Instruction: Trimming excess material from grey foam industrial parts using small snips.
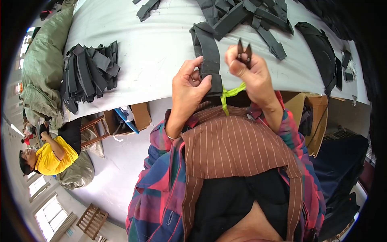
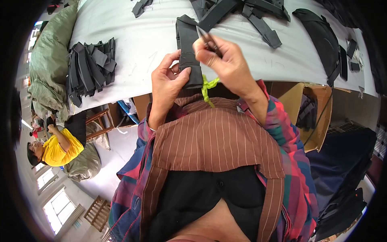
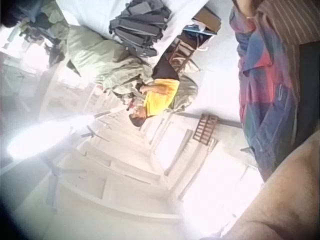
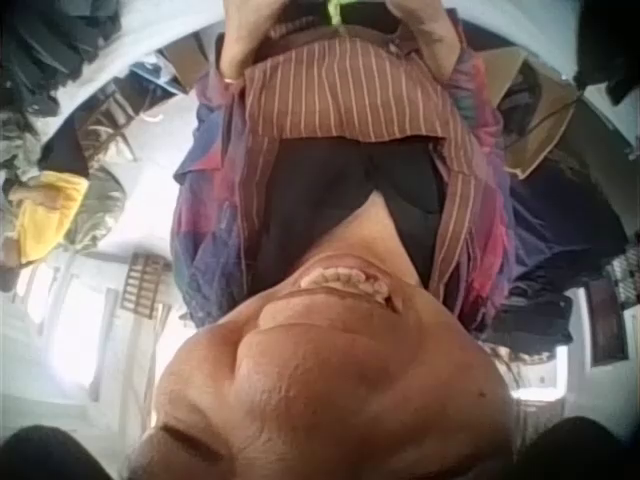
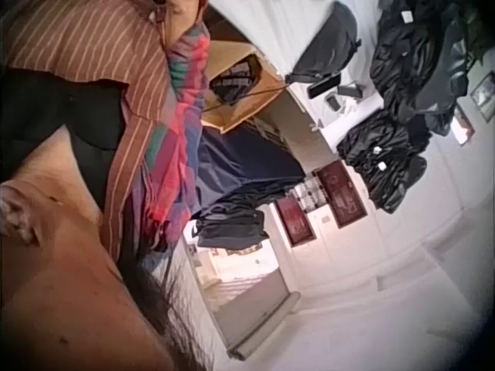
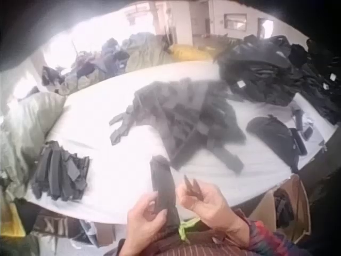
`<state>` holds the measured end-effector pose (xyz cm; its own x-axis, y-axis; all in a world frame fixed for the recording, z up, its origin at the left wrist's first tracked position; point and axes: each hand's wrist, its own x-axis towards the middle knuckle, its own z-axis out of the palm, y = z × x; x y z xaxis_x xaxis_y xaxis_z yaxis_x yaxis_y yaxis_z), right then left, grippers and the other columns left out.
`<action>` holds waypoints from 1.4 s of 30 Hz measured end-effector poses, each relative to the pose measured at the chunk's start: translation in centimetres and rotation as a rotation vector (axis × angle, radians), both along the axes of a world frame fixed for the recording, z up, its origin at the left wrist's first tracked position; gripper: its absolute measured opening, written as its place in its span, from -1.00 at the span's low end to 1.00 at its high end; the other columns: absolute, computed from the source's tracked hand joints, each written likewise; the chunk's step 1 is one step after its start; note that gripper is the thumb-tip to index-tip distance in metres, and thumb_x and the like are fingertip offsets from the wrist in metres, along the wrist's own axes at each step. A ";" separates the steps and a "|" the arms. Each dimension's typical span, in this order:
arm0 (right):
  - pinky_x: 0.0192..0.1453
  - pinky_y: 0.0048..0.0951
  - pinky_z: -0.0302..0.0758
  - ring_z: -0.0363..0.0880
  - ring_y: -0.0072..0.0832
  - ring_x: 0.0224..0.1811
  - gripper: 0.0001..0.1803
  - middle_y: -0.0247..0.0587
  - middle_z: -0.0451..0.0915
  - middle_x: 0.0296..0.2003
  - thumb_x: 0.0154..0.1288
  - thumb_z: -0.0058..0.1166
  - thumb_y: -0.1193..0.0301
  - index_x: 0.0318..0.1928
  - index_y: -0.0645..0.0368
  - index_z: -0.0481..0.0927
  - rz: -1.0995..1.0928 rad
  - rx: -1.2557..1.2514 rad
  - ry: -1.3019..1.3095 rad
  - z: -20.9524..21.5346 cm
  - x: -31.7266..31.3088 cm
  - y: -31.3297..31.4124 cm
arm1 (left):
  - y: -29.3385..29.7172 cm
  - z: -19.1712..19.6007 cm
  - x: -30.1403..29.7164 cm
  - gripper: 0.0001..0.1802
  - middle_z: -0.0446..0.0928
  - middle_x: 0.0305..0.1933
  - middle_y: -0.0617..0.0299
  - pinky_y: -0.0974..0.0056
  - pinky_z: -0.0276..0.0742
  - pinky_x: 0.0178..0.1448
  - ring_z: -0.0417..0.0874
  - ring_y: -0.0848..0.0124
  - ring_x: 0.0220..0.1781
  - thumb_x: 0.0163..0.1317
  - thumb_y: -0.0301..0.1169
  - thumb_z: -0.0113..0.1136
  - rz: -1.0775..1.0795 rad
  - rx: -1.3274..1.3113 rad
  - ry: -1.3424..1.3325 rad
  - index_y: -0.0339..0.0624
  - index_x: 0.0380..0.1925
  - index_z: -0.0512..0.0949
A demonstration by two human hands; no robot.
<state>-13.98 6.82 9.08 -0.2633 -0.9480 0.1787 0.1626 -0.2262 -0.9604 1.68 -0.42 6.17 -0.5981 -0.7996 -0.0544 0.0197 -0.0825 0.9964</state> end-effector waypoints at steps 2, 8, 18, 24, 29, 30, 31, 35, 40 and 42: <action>-0.23 -0.67 0.28 0.26 -0.76 -0.36 -0.83 -0.52 0.37 -0.44 0.31 0.08 0.42 -0.38 0.24 0.45 -0.025 0.062 -0.019 0.1 -0.8 0.3 | 0.0 0.0 0.1 -0.49 0.43 0.00 0.15 0.48 0.54 -0.01 0.56 0.45 -0.04 0.08 -0.77 0.12 0.020 -0.026 0.007 -0.50 0.11 0.35; -0.24 -0.58 0.42 0.53 -0.63 -0.33 -0.80 -0.36 0.64 -0.36 0.18 0.22 0.39 -0.20 0.19 0.62 -0.133 0.148 0.326 -1.7 -0.1 0.7 | -0.1 -0.5 -0.2 -0.52 0.33 -0.25 0.38 0.63 0.29 -0.37 0.27 0.72 -0.43 -0.01 -0.73 0.18 0.047 -0.175 -0.053 -0.43 0.02 0.45; -0.37 -0.44 0.16 0.39 -0.50 -0.51 -0.71 -0.50 0.52 -0.53 0.05 0.24 0.31 -0.14 -0.14 0.64 -0.339 -0.019 1.044 -1.9 0.2 0.7 | 0.2 0.7 -0.1 -0.52 0.42 -0.07 0.20 0.53 0.55 -0.15 0.59 0.50 -0.11 0.07 -0.73 0.13 0.005 0.066 0.098 -0.51 0.06 0.37; -0.39 -0.44 0.15 0.37 -0.50 -0.53 -0.68 -0.51 0.44 -0.59 0.04 0.24 0.33 -0.11 -0.23 0.65 -0.347 -0.069 1.081 -2.2 0.8 0.8 | 0.1 0.7 0.1 -0.51 0.44 -0.06 0.15 0.53 0.54 -0.19 0.59 0.50 -0.13 0.07 -0.72 0.12 -0.008 0.141 0.115 -0.51 0.08 0.35; -0.40 -0.44 0.14 0.32 -0.49 -0.56 -0.61 -0.50 0.33 -0.63 0.04 0.20 0.41 -0.08 -0.34 0.65 -0.373 -0.091 1.189 -2.6 1.1 0.9 | 0.1 0.4 0.2 -0.51 0.46 -0.08 0.17 0.56 0.50 -0.26 0.57 0.56 -0.18 0.08 -0.72 0.11 0.002 0.109 0.049 -0.52 0.08 0.35; -0.40 -0.44 0.14 0.32 -0.49 -0.56 -0.61 -0.50 0.33 -0.63 0.04 0.20 0.41 -0.08 -0.34 0.65 -0.370 -0.091 1.190 -2.6 1.2 0.9 | 0.1 0.2 0.2 -0.52 0.47 -0.14 0.21 0.55 0.47 -0.31 0.54 0.61 -0.25 0.06 -0.70 0.13 0.011 0.069 0.023 -0.50 0.05 0.37; -0.39 -0.43 0.14 0.33 -0.49 -0.56 -0.59 -0.50 0.32 -0.62 0.02 0.17 0.43 -0.09 -0.36 0.65 -0.366 -0.091 1.244 -2.6 1.2 0.9 | 0.0 0.1 0.3 -0.53 0.48 -0.21 0.26 0.54 0.43 -0.37 0.51 0.65 -0.33 0.04 -0.69 0.14 0.019 0.028 -0.002 -0.49 0.03 0.40; -0.39 -0.42 0.14 0.34 -0.49 -0.57 -0.56 -0.47 0.31 -0.60 -0.03 0.10 0.47 -0.14 -0.39 0.67 -0.379 -0.107 1.379 -2.8 1.5 0.8 | -0.7 0.4 0.8 -0.54 0.48 -0.15 0.23 0.56 0.49 -0.24 0.54 0.62 -0.22 0.11 -0.70 0.10 -0.087 -0.304 -0.339 -0.50 0.08 0.37; -0.40 -0.43 0.15 0.32 -0.51 -0.58 -0.57 -0.44 0.32 -0.61 0.00 0.08 0.51 -0.15 -0.35 0.68 -0.333 -0.015 1.281 -3.1 1.7 0.8 | -0.8 -0.7 1.0 -0.55 0.49 -0.17 0.23 0.56 0.48 -0.28 0.55 0.62 -0.25 0.11 -0.69 0.13 -0.067 -0.220 -0.288 -0.48 0.06 0.39; -0.42 -0.47 0.16 0.29 -0.57 -0.60 -0.57 -0.42 0.31 -0.62 0.05 0.07 0.53 -0.12 -0.31 0.68 -0.318 0.025 1.172 -3.6 1.5 0.5 | -0.7 -1.2 0.8 -0.55 0.40 -0.31 0.30 0.53 0.37 -0.38 0.39 0.65 -0.40 0.05 -0.65 0.19 -0.024 -0.175 -0.214 -0.47 0.01 0.44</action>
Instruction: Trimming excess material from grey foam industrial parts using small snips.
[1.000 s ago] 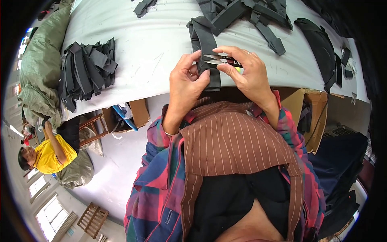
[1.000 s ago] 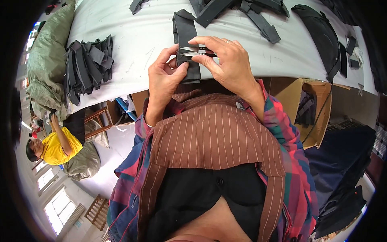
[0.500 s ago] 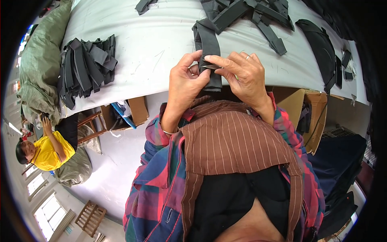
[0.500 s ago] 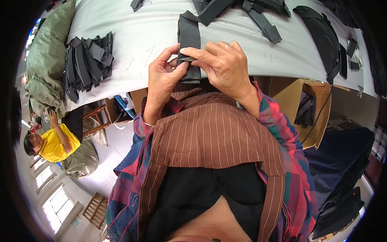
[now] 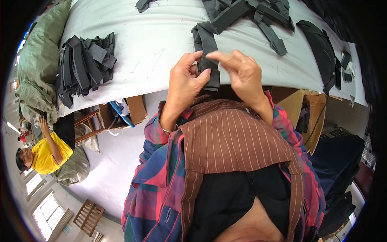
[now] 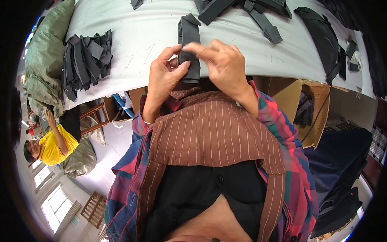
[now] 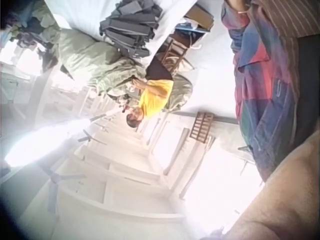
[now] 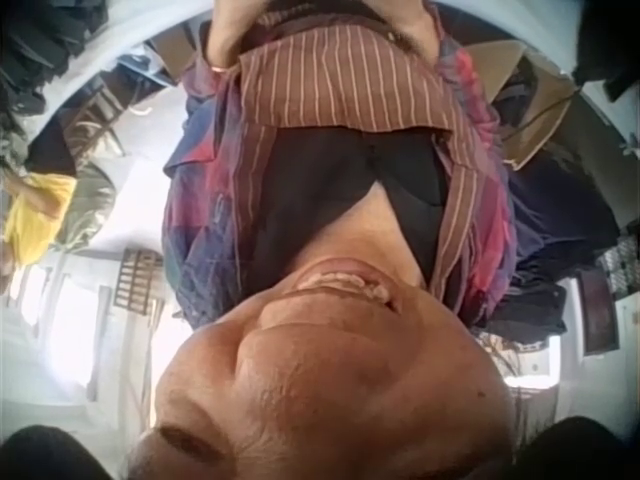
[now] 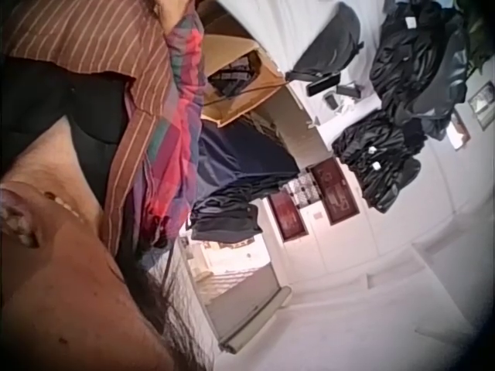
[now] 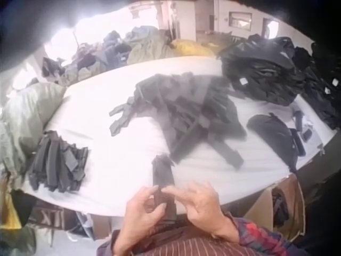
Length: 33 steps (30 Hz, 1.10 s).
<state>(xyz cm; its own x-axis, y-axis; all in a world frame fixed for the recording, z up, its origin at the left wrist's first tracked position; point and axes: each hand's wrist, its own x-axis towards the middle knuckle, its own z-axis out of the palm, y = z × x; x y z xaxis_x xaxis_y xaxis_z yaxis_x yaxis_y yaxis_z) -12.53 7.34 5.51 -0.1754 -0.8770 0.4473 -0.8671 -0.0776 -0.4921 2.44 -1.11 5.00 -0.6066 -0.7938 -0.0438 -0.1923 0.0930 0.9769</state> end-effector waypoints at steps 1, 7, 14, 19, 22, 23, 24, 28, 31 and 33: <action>-0.44 -0.53 0.15 0.23 -0.64 -0.59 -0.61 -0.46 0.29 -0.62 0.14 0.06 0.53 -0.07 -0.24 0.66 -0.017 -0.079 -0.396 -0.7 -0.2 -0.4 | 0.1 -0.1 -0.1 -0.54 0.32 -0.45 0.37 0.50 0.26 -0.48 0.24 0.67 -0.54 -0.02 -0.60 0.26 0.040 0.042 0.076 -0.46 -0.04 0.48; -0.43 -0.71 0.16 0.11 -0.74 -0.53 -0.55 -0.59 0.29 -0.49 0.33 0.07 0.38 0.23 0.02 0.43 -0.036 -0.016 -0.997 0.1 -1.3 -0.3 | 0.0 -0.2 -0.4 -0.51 0.39 -0.30 0.32 0.53 0.27 -0.47 0.21 0.70 -0.51 0.03 -0.59 0.28 0.112 0.096 0.162 -0.51 0.01 0.45; 0.01 -0.37 0.48 0.54 -0.30 -0.01 -0.36 -0.18 0.51 -0.11 -0.04 0.37 0.23 0.08 0.05 0.44 0.052 0.105 -0.625 0.9 1.1 0.1 | -0.1 0.4 -0.8 -0.56 0.44 -0.24 0.26 0.50 0.38 -0.30 0.40 0.62 -0.38 0.19 -0.54 0.14 0.073 0.217 0.204 -0.51 0.07 0.41; -0.08 -0.44 0.49 0.58 -0.37 -0.17 -0.58 -0.27 0.54 -0.21 0.02 0.33 0.32 -0.09 0.13 0.55 0.037 0.114 -0.571 0.7 0.6 0.1 | -0.4 -0.2 -0.5 -0.61 0.52 -0.20 0.21 0.50 0.41 -0.22 0.50 0.60 -0.29 0.24 -0.55 0.05 0.092 0.217 0.208 -0.48 0.07 0.42; -0.15 -0.51 0.48 0.57 -0.49 -0.26 -0.72 -0.31 0.56 -0.30 0.09 0.27 0.40 -0.17 0.19 0.58 0.033 0.060 -0.740 -0.6 0.4 -0.1 | -0.2 -0.2 -0.8 -0.64 0.53 -0.18 0.22 0.51 0.39 -0.28 0.47 0.64 -0.36 0.22 -0.58 0.06 0.085 0.114 0.170 -0.45 0.04 0.45; -0.18 -0.55 0.46 0.55 -0.56 -0.30 -0.78 -0.33 0.57 -0.36 0.13 0.23 0.45 -0.20 0.22 0.59 0.035 0.032 -0.864 -1.0 0.3 0.0 | -0.1 -0.1 -0.9 -0.64 0.53 -0.18 0.22 0.51 0.39 -0.28 0.47 0.64 -0.36 0.22 -0.58 0.06 0.082 0.114 0.170 -0.45 0.04 0.45; -0.18 -0.55 0.46 0.55 -0.56 -0.30 -0.78 -0.33 0.57 -0.36 0.13 0.23 0.45 -0.20 0.22 0.59 0.036 0.034 -0.864 -0.8 0.2 0.0 | 0.0 -0.1 -0.8 -0.64 0.54 -0.18 0.22 0.51 0.38 -0.30 0.46 0.66 -0.38 0.21 -0.59 0.07 0.076 0.114 0.175 -0.44 0.03 0.46; -0.28 -0.65 0.39 0.46 -0.75 -0.36 -0.88 -0.43 0.55 -0.46 0.22 0.14 0.50 -0.25 0.29 0.59 -0.012 0.196 -1.058 -0.1 -0.1 0.0 | 0.1 0.2 -1.0 -0.66 0.56 -0.19 0.21 0.53 0.36 -0.35 0.42 0.69 -0.44 0.17 -0.63 0.10 0.074 0.194 0.210 -0.43 -0.01 0.48; -0.40 -0.70 0.27 0.35 -0.83 -0.44 -0.90 -0.50 0.49 -0.50 0.26 0.11 0.50 -0.26 0.27 0.60 -0.014 0.179 -1.142 -1.4 -0.5 0.0 | -0.2 -0.1 -0.9 -0.67 0.52 -0.13 0.20 0.53 0.39 -0.31 0.43 0.66 -0.40 0.18 -0.63 0.10 0.071 0.161 0.178 -0.39 -0.02 0.48; -0.46 -0.72 0.19 0.29 -0.86 -0.49 -0.91 -0.54 0.45 -0.51 0.27 0.10 0.49 -0.25 0.24 0.61 -0.018 0.157 -1.200 -1.7 -0.7 0.1 | -0.3 -0.3 -1.0 -0.66 0.48 -0.04 0.17 0.42 0.44 -0.16 0.48 0.55 -0.28 0.22 -0.55 0.11 0.163 0.224 0.279 -0.36 0.02 0.44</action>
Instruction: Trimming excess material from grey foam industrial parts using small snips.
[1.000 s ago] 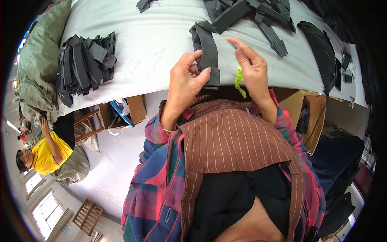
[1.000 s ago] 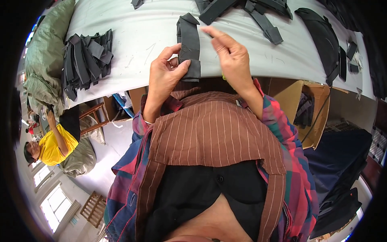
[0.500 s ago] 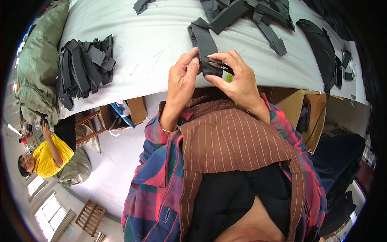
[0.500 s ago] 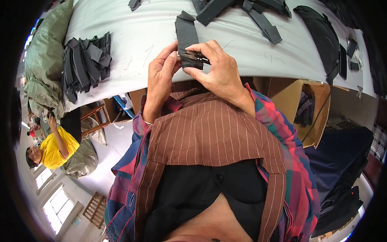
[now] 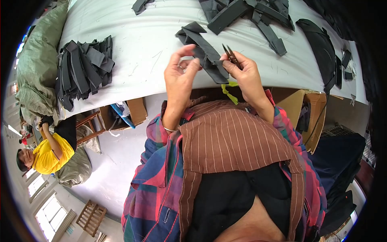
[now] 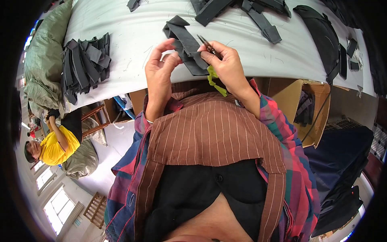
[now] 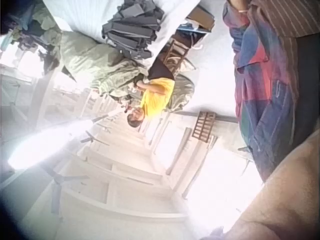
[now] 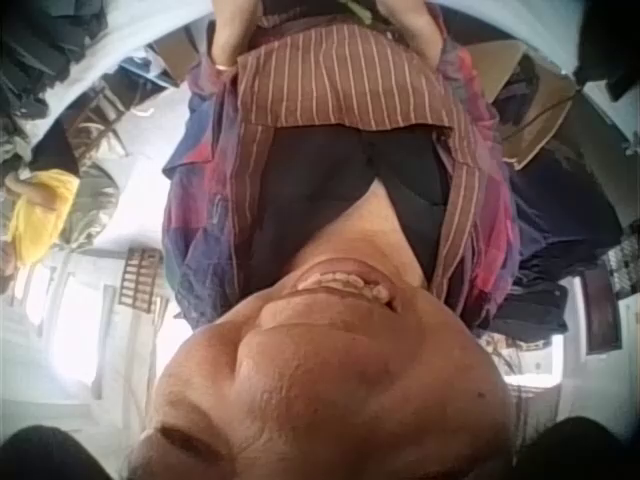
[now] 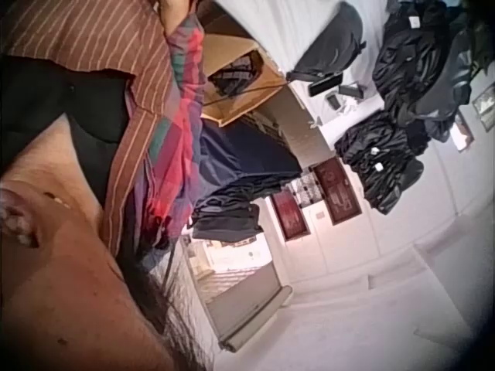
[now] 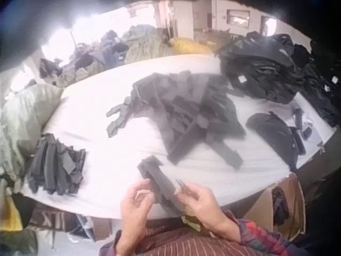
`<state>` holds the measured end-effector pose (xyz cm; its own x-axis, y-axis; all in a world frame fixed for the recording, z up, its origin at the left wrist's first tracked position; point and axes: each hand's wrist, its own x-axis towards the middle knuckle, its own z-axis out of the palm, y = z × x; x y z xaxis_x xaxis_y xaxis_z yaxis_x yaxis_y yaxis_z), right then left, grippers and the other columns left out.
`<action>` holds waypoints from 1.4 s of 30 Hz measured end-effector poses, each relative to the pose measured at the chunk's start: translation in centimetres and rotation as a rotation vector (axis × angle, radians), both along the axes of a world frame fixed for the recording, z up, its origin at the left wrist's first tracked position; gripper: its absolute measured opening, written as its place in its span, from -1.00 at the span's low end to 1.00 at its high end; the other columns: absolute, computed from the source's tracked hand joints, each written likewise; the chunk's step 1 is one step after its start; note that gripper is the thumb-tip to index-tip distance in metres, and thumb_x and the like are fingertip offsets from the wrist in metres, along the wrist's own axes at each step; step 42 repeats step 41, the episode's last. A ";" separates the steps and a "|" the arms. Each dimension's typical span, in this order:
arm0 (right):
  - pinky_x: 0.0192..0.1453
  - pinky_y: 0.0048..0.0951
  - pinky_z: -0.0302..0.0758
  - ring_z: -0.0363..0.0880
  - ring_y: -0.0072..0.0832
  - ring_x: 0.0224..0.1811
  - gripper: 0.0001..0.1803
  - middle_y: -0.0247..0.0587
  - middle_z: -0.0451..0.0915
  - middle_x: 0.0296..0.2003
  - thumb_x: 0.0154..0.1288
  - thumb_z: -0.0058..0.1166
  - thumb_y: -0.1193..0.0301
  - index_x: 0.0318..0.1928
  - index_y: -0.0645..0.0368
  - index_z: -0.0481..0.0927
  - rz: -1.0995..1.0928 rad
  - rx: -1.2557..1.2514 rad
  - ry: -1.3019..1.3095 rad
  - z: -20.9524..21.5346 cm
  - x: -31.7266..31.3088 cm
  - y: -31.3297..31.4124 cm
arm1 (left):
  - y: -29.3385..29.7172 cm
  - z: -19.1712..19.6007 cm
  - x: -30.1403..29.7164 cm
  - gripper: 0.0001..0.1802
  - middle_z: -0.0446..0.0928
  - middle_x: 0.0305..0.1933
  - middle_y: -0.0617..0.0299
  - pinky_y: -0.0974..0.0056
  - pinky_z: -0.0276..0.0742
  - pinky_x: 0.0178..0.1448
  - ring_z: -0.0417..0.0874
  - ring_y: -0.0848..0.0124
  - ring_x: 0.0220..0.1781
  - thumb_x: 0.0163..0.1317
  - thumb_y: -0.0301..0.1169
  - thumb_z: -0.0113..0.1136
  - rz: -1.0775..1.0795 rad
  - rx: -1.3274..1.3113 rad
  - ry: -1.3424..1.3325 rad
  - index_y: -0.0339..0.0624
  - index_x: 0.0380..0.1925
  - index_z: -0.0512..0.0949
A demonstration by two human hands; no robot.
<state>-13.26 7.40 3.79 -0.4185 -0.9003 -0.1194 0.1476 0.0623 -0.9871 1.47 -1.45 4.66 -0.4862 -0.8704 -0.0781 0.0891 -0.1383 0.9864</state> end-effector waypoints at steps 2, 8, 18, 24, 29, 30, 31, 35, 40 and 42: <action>-0.50 -0.72 0.07 0.16 -0.86 -0.54 -0.91 -0.60 0.38 -0.53 0.28 0.09 0.48 -0.24 0.21 0.59 -0.014 -0.009 -0.247 0.3 -0.1 0.0 | -0.5 -0.4 0.0 -0.63 0.44 0.04 0.14 0.32 0.49 -0.01 0.53 0.45 -0.16 0.26 -0.48 0.11 0.094 0.069 0.096 -0.32 0.07 0.41; -0.49 -0.73 0.10 0.17 -0.84 -0.53 -0.85 -0.53 0.43 -0.44 0.33 0.05 0.41 -0.17 0.21 0.55 0.083 0.050 -0.486 0.2 -0.3 0.2 | -1.7 -1.3 0.6 -0.39 0.40 0.07 0.09 0.14 0.42 0.07 0.48 0.30 -0.04 0.22 -0.21 0.22 -0.035 0.591 0.398 -0.23 0.17 0.23; -0.45 -0.72 0.17 0.21 -0.86 -0.49 -0.83 -0.63 0.43 -0.48 0.31 0.10 0.31 -0.22 0.14 0.61 0.204 0.133 -0.287 0.0 -0.2 0.1 | -2.1 -0.8 -0.4 -0.57 0.48 -0.28 0.23 0.32 0.48 -0.15 0.53 0.44 -0.28 0.13 -0.40 0.31 0.074 0.494 0.353 -0.27 -0.07 0.34; -0.47 -0.69 0.21 0.29 -0.81 -0.49 -0.83 -0.52 0.48 -0.52 0.27 0.13 0.36 -0.30 0.22 0.62 0.176 0.026 -0.060 0.0 0.6 -0.4 | -2.1 -1.0 -0.4 -0.59 0.51 -0.26 0.15 0.35 0.49 -0.17 0.56 0.37 -0.30 0.12 -0.47 0.29 0.165 0.314 0.195 -0.36 -0.09 0.34; -0.60 -0.55 0.23 0.30 -0.74 -0.66 -0.86 -0.49 0.46 -0.64 0.21 0.16 0.44 -0.43 0.25 0.57 0.113 0.093 0.167 -1.0 0.2 0.0 | -2.4 -0.7 -0.3 -0.58 0.55 -0.21 0.00 0.35 0.54 -0.18 0.65 0.24 -0.21 0.13 -0.47 0.26 0.090 0.233 0.133 -0.40 -0.07 0.33; -0.60 -0.55 0.23 0.30 -0.74 -0.66 -0.86 -0.49 0.46 -0.64 0.21 0.16 0.44 -0.43 0.25 0.57 0.113 0.095 0.164 -1.2 0.2 0.0 | -2.4 -0.6 -0.3 -0.59 0.57 -0.18 -0.05 0.34 0.56 -0.17 0.67 0.20 -0.18 0.13 -0.48 0.24 0.072 0.223 0.129 -0.41 -0.07 0.33; -0.59 -0.54 0.25 0.33 -0.67 -0.66 -0.88 -0.41 0.48 -0.63 0.19 0.16 0.46 -0.42 0.24 0.57 0.071 0.081 0.236 -1.3 0.2 0.0 | -2.4 -0.6 -0.3 -0.59 0.57 -0.18 -0.05 0.34 0.56 -0.17 0.67 0.20 -0.18 0.13 -0.48 0.24 0.070 0.226 0.126 -0.41 -0.07 0.33; -0.47 -0.41 0.33 0.46 -0.39 -0.56 -0.86 -0.20 0.54 -0.52 0.13 0.20 0.41 -0.40 0.22 0.56 -0.016 0.065 0.601 -1.6 -0.5 0.2 | -2.7 -2.0 -0.6 -0.58 0.57 -0.16 -0.08 0.31 0.54 -0.04 0.66 0.22 -0.14 0.11 -0.51 0.22 -0.017 0.215 0.077 -0.44 -0.05 0.33; -0.40 -0.33 0.40 0.57 -0.33 -0.46 -0.81 -0.17 0.58 -0.44 0.11 0.23 0.32 -0.37 0.18 0.57 -0.002 0.112 0.776 -1.7 -3.0 0.4 | -3.0 -3.6 -0.6 -0.54 0.56 -0.13 -0.08 0.29 0.51 0.02 0.65 0.26 -0.15 0.10 -0.50 0.24 -0.080 0.294 0.053 -0.45 -0.04 0.32; -0.36 -0.35 0.43 0.58 -0.34 -0.43 -0.80 -0.22 0.61 -0.40 0.11 0.22 0.31 -0.28 0.10 0.60 0.031 0.125 0.793 -1.4 -3.2 0.5 | -2.9 -3.7 -0.6 -0.54 0.56 -0.13 -0.08 0.29 0.51 0.02 0.65 0.26 -0.15 0.10 -0.50 0.24 -0.080 0.300 0.050 -0.45 -0.04 0.32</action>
